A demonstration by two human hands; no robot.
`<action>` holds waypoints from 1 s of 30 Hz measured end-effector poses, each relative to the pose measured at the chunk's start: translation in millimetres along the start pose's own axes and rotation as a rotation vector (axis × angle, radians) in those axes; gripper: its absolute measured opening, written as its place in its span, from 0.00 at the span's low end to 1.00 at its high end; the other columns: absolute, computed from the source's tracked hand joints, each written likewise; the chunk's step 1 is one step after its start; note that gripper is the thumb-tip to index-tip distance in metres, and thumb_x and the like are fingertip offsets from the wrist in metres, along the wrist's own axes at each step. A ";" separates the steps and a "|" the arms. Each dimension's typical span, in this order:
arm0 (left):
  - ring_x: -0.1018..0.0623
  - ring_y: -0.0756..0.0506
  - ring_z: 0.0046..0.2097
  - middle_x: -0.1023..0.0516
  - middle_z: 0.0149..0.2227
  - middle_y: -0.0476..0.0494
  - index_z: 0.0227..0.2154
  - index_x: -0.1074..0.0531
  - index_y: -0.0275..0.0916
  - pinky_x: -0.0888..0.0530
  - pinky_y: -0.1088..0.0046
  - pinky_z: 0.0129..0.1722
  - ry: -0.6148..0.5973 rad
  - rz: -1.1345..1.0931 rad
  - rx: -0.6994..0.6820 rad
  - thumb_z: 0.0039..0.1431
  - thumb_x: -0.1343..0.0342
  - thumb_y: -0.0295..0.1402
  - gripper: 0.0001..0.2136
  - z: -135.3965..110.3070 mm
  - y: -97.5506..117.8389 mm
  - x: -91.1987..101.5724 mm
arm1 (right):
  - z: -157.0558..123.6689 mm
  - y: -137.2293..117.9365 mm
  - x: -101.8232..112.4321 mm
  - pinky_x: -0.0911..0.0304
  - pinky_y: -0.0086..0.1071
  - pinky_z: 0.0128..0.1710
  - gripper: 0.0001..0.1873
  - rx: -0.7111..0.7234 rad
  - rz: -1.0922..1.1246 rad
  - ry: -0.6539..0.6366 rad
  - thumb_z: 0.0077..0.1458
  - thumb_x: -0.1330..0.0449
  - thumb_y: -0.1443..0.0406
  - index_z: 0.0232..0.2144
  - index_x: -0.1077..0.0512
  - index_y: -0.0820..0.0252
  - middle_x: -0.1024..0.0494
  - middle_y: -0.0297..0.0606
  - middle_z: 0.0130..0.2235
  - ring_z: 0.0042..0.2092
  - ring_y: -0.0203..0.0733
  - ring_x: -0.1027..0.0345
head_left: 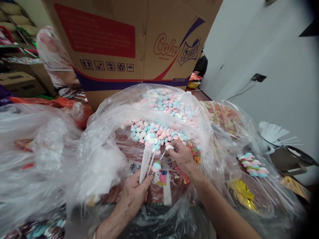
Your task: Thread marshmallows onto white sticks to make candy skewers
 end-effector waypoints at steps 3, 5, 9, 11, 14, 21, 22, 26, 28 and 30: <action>0.39 0.54 0.13 0.35 0.11 0.57 0.19 0.30 0.39 0.45 0.80 0.12 -0.024 0.009 -0.015 0.51 0.40 0.43 0.14 0.6 0.0 -2.2 | -3.3 -6.6 0.3 0.37 0.31 0.30 0.10 -0.214 0.575 -0.074 0.45 0.36 0.60 0.30 0.29 0.58 0.24 0.32 0.28 0.28 0.38 0.31; 0.39 0.54 0.13 0.35 0.12 0.57 0.21 0.28 0.39 0.45 0.80 0.12 -0.025 0.003 -0.023 0.52 0.40 0.43 0.13 1.3 -1.1 -2.8 | -6.9 -12.0 -1.6 0.36 0.31 0.30 0.13 -0.296 0.791 -0.113 0.40 0.33 0.61 0.30 0.28 0.59 0.23 0.33 0.28 0.29 0.37 0.30; 0.38 0.54 0.13 0.31 0.14 0.56 0.29 0.25 0.38 0.44 0.80 0.11 -0.024 -0.004 -0.004 0.51 0.40 0.43 0.12 2.1 -4.2 -2.7 | -11.5 -17.7 -4.3 0.34 0.31 0.31 0.15 -0.366 0.910 -0.100 0.36 0.30 0.62 0.29 0.25 0.60 0.21 0.34 0.29 0.30 0.38 0.29; 0.39 0.54 0.13 0.31 0.14 0.56 0.30 0.25 0.38 0.44 0.80 0.11 -0.025 -0.002 0.000 0.51 0.40 0.43 0.13 2.0 -4.2 -2.7 | -12.6 -18.9 -5.0 0.34 0.30 0.31 0.15 -0.367 0.915 -0.090 0.36 0.29 0.63 0.30 0.24 0.60 0.21 0.34 0.29 0.30 0.37 0.29; 0.40 0.54 0.12 0.34 0.12 0.59 0.29 0.26 0.38 0.45 0.80 0.11 -0.025 0.005 -0.007 0.51 0.41 0.43 0.12 1.2 -2.1 -3.1 | -14.5 -20.1 -5.5 0.35 0.29 0.31 0.15 -0.350 0.888 -0.096 0.38 0.30 0.63 0.32 0.22 0.60 0.21 0.34 0.29 0.29 0.36 0.30; 0.40 0.53 0.13 0.36 0.11 0.59 0.22 0.29 0.40 0.46 0.79 0.12 -0.021 0.007 -0.017 0.51 0.41 0.44 0.13 0.4 0.1 -3.1 | -17.1 -14.7 -4.1 0.34 0.32 0.37 0.15 -0.200 0.670 -0.107 0.45 0.33 0.63 0.38 0.19 0.57 0.18 0.34 0.35 0.35 0.40 0.27; 0.40 0.53 0.13 0.37 0.10 0.59 0.22 0.28 0.40 0.46 0.79 0.12 -0.018 0.014 -0.022 0.51 0.41 0.44 0.13 0.6 -0.4 -2.8 | -17.2 -14.2 -3.8 0.33 0.33 0.39 0.15 -0.171 0.615 -0.114 0.46 0.33 0.62 0.39 0.19 0.56 0.18 0.34 0.36 0.37 0.41 0.26; 0.41 0.53 0.13 0.39 0.09 0.59 0.23 0.28 0.40 0.47 0.79 0.13 -0.016 0.061 -0.056 0.54 0.42 0.42 0.12 2.0 -4.1 -1.3 | -20.1 -16.7 -1.7 0.32 0.37 0.44 0.14 -0.069 0.369 -0.135 0.50 0.37 0.62 0.41 0.19 0.54 0.17 0.33 0.39 0.41 0.44 0.25; 0.41 0.52 0.14 0.39 0.11 0.59 0.22 0.28 0.40 0.47 0.78 0.13 -0.013 0.075 -0.080 0.55 0.43 0.42 0.12 3.1 -6.7 -0.4 | -23.6 -19.8 -1.4 0.32 0.38 0.47 0.15 -0.021 0.277 -0.144 0.53 0.39 0.62 0.43 0.20 0.53 0.17 0.33 0.42 0.44 0.45 0.24; 0.39 0.52 0.15 0.36 0.12 0.57 0.20 0.29 0.40 0.45 0.78 0.15 0.007 0.087 -0.108 0.56 0.43 0.41 0.13 4.3 -8.9 1.0 | -28.1 -21.9 -3.0 0.31 0.39 0.48 0.16 0.012 0.219 -0.157 0.55 0.41 0.62 0.46 0.21 0.52 0.18 0.33 0.45 0.46 0.45 0.24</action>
Point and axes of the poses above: each hand's wrist, its own z-axis towards the middle knuckle, its own x-axis out of the back of the hand, y = z × x, the point moved 3 cm from there along z, towards the middle knuckle
